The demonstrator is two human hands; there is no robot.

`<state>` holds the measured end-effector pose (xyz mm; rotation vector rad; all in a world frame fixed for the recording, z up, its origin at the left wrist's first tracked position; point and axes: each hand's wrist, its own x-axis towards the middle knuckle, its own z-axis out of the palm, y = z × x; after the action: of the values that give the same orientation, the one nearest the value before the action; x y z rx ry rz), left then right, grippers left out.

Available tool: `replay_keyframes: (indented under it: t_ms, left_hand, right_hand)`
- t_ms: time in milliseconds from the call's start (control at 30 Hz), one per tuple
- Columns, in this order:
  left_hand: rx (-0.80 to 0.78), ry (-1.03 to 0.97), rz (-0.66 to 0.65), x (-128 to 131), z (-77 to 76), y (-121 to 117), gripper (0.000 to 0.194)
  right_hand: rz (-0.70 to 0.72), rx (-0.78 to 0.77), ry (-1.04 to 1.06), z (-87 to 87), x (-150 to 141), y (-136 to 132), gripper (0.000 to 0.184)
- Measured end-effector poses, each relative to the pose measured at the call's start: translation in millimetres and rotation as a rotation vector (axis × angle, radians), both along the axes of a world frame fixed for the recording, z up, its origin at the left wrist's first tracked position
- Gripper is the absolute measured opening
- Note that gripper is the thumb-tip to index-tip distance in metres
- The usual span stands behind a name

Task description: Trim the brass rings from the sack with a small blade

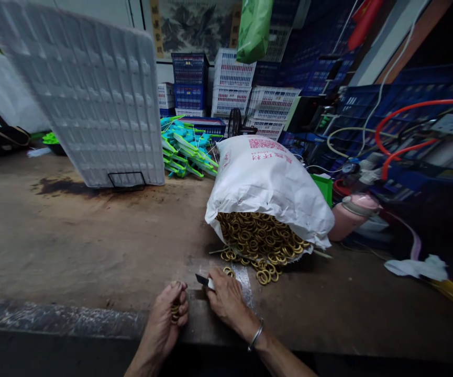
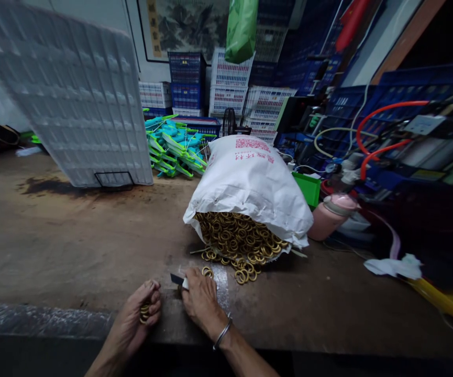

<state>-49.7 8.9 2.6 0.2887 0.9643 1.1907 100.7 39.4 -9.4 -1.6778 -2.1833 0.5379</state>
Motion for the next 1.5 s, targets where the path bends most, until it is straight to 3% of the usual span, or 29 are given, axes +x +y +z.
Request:
replay_keyframes:
  t_ms: [167, 367, 567, 767, 900, 1033, 1233, 1500]
  left_hand:
    - [0.030, 0.263, -0.055, 15, -4.3, -5, 0.037]
    - [0.090, 0.476, -0.128, 39, -15.6, -4, 0.044]
    - [0.301, 0.520, -0.022, 46, -10.0, -2, 0.024]
    - [0.417, 0.681, -0.088, 42, -10.5, -4, 0.010]
    - [0.434, 0.656, -0.143, 43, -13.8, -5, 0.009]
    - [0.422, 0.618, -0.181, 42, -12.8, -3, 0.017]
    - [0.170, 0.463, -0.382, 42, -11.4, 0, 0.035]
    - [0.086, 0.337, -0.388, 44, -4.0, -4, 0.035]
  right_hand:
    - [-0.158, -0.110, 0.208, 2.3, 1, 1, 0.005]
    - [-0.252, -0.140, 0.515, 2.4, 0, -4, 0.017]
    - [-0.241, -0.221, 0.646, 4.5, 6, -10, 0.018]
    - [-0.195, -0.219, 0.641, 6.9, 16, -12, 0.015]
    - [-0.124, -0.229, 0.586, 8.5, 16, -14, 0.020]
    - [-0.150, -0.246, 0.547, 7.2, 14, -15, 0.025]
    - [-0.137, -0.258, 0.612, 6.8, 16, -15, 0.029]
    - [-0.139, -0.323, 0.682, -2.5, 20, -11, 0.034]
